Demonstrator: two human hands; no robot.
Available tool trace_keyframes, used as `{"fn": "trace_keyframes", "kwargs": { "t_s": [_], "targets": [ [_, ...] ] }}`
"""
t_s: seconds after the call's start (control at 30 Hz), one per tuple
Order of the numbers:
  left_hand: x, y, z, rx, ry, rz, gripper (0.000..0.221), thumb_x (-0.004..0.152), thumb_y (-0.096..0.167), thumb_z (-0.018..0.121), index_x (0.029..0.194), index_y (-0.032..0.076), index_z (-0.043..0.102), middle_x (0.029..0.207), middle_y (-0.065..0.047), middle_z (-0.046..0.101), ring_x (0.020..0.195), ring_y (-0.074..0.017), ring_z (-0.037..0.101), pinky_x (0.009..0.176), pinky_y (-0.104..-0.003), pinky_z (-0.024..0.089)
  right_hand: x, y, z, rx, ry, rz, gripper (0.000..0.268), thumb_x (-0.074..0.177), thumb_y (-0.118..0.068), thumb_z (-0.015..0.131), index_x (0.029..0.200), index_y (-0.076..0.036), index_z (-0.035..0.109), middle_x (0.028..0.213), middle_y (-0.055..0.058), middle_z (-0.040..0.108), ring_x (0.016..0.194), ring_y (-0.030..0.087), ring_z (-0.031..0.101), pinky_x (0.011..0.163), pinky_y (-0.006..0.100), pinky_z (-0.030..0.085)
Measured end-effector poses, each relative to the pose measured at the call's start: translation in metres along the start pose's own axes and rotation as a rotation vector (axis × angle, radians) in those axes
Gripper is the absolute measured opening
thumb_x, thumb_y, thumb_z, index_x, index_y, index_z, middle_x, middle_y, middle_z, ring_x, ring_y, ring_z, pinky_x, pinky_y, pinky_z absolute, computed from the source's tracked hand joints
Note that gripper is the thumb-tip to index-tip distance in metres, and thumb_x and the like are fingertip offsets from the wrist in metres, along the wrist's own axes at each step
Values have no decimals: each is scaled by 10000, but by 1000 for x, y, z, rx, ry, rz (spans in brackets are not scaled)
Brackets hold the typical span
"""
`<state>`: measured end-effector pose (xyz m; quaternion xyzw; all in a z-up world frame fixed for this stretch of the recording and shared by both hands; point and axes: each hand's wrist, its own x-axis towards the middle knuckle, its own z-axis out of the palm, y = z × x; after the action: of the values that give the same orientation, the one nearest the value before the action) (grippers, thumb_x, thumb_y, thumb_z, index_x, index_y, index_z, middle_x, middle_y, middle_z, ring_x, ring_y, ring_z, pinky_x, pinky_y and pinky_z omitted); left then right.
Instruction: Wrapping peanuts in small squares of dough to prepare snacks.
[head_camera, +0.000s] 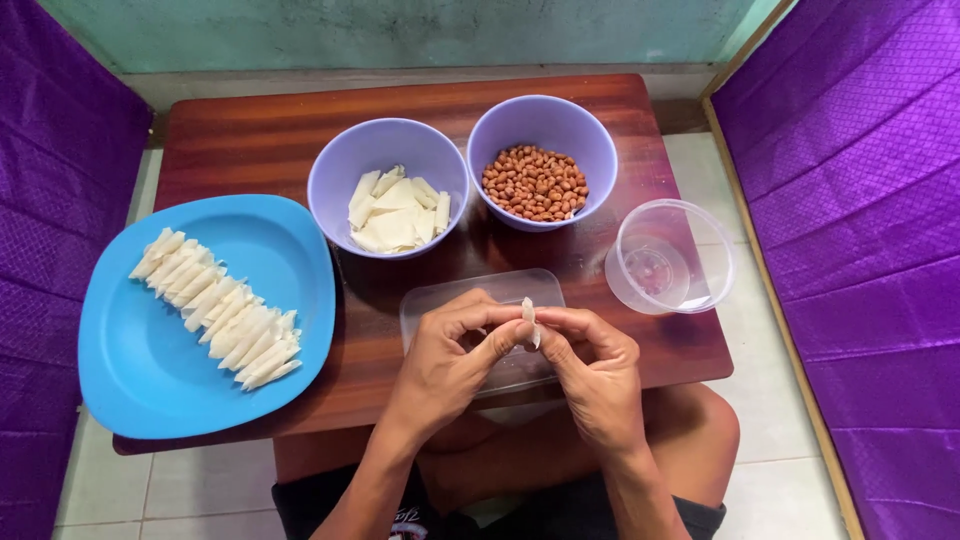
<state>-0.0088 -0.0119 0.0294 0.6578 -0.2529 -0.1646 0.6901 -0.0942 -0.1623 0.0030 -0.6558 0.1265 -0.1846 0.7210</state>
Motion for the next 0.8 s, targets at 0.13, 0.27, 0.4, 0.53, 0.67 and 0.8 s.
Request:
{"fn": "trace_keyframes", "kwargs": {
  "t_s": [0.13, 0.27, 0.4, 0.53, 0.67, 0.8],
  "targets": [
    [10, -1, 14, 37, 11, -12, 147, 878, 144, 768, 942, 14, 792, 863, -3, 656, 709, -77, 548, 636, -212, 459, 0, -41, -10, -322, 25, -163, 249, 920, -36, 699, 1162, 21, 719, 1102, 83, 750, 942, 135, 692, 851, 234, 558],
    [28, -15, 36, -92, 16, -37, 125, 879, 140, 776, 885, 24, 732, 822, -17, 673, 705, -80, 590, 662, -213, 499, 20, -53, -50, -1172, 150, -551, 419, 848, -216, 778, 1219, -32, 713, 1150, 133, 740, 1221, 317, 621, 1123, 498, 360],
    [46, -29, 56, -186, 7, -100, 161, 900, 170, 739, 912, 14, 704, 817, -52, 712, 732, -94, 622, 702, -219, 518, 42, -43, -80, -1458, 3, -259, 661, 831, -573, 703, 1267, -77, 694, 1128, 139, 749, 1251, 329, 605, 1210, 716, 110],
    [48, -35, 62, -251, -19, -87, 156, 919, 172, 713, 903, 19, 684, 846, -66, 720, 756, -93, 623, 730, -218, 519, 40, -63, -84, -1360, -68, -260, 660, 795, -564, 746, 1253, -91, 706, 1048, 90, 735, 974, 269, 693, 1209, 735, 87],
    [46, -34, 60, -215, -12, -65, 231, 899, 240, 726, 903, 10, 707, 792, -52, 703, 709, -89, 599, 690, -220, 506, 21, -77, -74, -1081, -22, -453, 406, 842, -167, 747, 1234, -74, 695, 1162, 75, 758, 1251, 259, 641, 1258, 675, 170],
    [40, -26, 60, -212, -15, -93, 142, 888, 149, 746, 905, 11, 715, 781, -53, 715, 698, -82, 617, 659, -197, 502, 2, -77, -51, -816, -66, -594, 317, 861, 14, 694, 1178, -2, 683, 1195, 76, 751, 1274, 293, 651, 1171, 448, 476]
  ]
}}
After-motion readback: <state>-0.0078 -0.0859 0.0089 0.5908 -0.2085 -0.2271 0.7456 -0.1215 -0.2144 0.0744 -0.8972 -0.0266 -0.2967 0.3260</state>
